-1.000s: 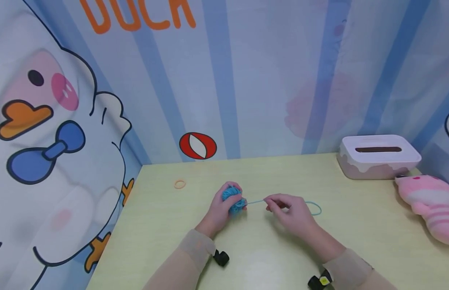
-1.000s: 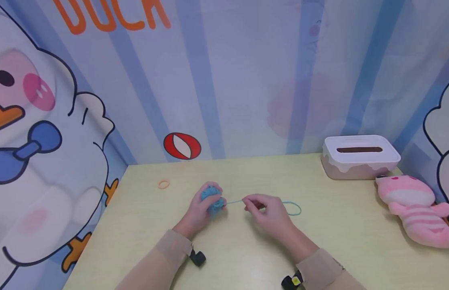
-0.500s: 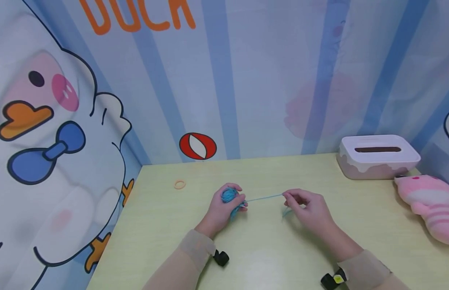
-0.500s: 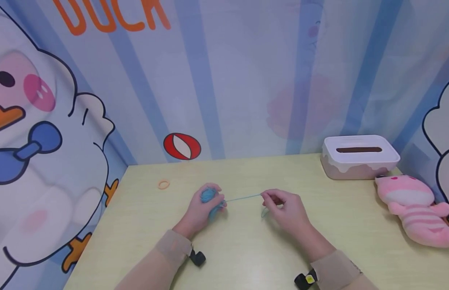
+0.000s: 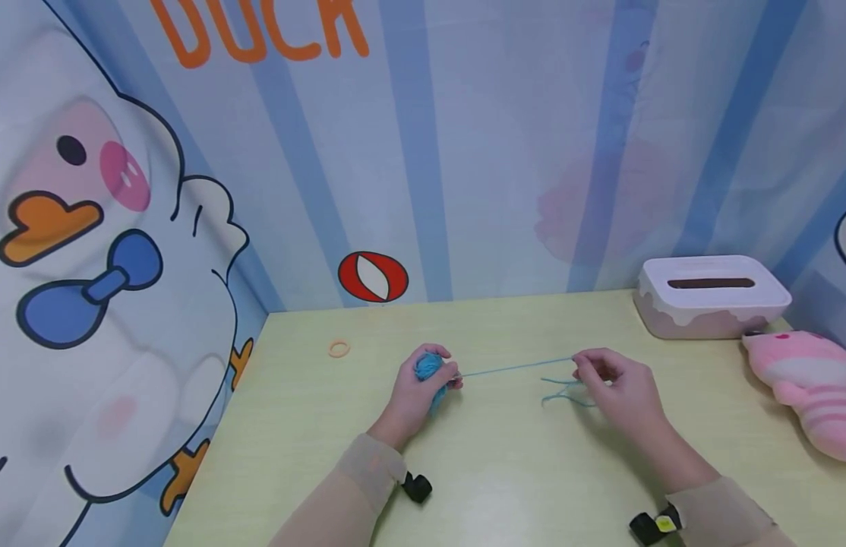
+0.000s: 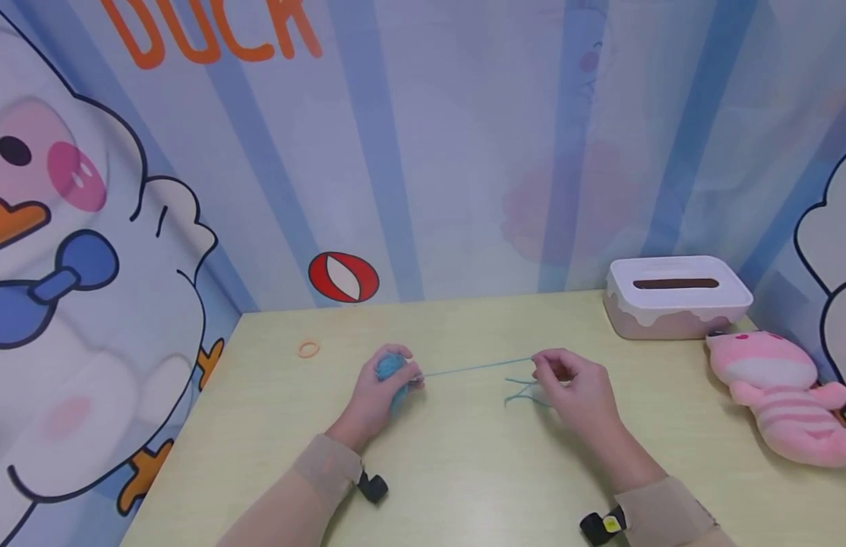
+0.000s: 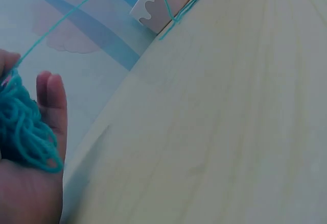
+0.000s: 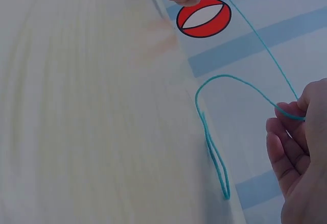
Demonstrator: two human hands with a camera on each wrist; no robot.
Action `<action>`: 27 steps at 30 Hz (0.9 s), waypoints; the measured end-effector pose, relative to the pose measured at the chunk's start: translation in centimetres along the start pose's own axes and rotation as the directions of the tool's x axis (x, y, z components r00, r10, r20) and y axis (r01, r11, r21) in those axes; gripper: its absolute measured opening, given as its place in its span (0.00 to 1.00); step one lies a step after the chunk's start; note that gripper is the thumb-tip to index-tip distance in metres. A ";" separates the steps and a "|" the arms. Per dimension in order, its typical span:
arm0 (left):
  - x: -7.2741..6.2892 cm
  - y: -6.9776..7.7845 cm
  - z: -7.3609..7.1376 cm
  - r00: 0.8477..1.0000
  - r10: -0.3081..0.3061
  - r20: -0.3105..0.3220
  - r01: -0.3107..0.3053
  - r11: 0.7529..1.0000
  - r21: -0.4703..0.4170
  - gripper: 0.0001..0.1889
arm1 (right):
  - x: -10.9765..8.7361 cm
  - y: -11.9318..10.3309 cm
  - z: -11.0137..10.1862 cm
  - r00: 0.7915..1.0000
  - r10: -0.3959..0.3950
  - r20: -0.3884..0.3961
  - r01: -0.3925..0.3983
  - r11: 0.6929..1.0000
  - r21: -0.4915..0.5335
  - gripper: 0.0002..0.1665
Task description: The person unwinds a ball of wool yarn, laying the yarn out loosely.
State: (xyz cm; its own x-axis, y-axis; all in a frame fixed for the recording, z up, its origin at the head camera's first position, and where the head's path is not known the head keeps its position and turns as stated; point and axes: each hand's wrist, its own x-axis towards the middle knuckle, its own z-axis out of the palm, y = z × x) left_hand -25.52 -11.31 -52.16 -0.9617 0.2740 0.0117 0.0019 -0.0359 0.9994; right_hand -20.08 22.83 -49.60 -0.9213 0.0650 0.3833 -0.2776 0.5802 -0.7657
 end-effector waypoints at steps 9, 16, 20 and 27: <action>-0.1 0.2 0.1 0.997 0.025 -0.072 -0.026 0.999 -0.021 0.15 | 0.3 1.8 -2.0 0.998 0.057 -0.041 -0.062 0.989 -0.135 0.14; -0.1 0.4 0.2 0.996 0.023 -0.084 -0.033 0.993 -0.115 0.17 | 0.5 3.0 -2.9 0.972 0.218 0.083 -0.185 0.939 -0.291 0.22; -0.1 0.4 0.2 0.999 0.023 -0.046 -0.027 0.995 -0.094 0.21 | 0.5 3.0 -2.7 0.966 0.224 0.132 -0.168 0.924 -0.342 0.24; -0.2 0.5 0.2 1.000 0.029 -0.001 -0.029 1.000 -0.011 0.26 | 0.2 -0.3 0.1 1.000 -0.006 0.029 0.013 0.966 -0.256 0.21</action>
State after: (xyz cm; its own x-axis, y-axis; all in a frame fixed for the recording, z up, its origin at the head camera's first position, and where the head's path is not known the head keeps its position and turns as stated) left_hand -25.26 -11.19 -51.66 -0.9615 0.2719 0.0404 0.0265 -0.0544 0.9982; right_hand -20.25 22.58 -49.36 -0.9272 0.0375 0.3727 -0.2110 0.7698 -0.6025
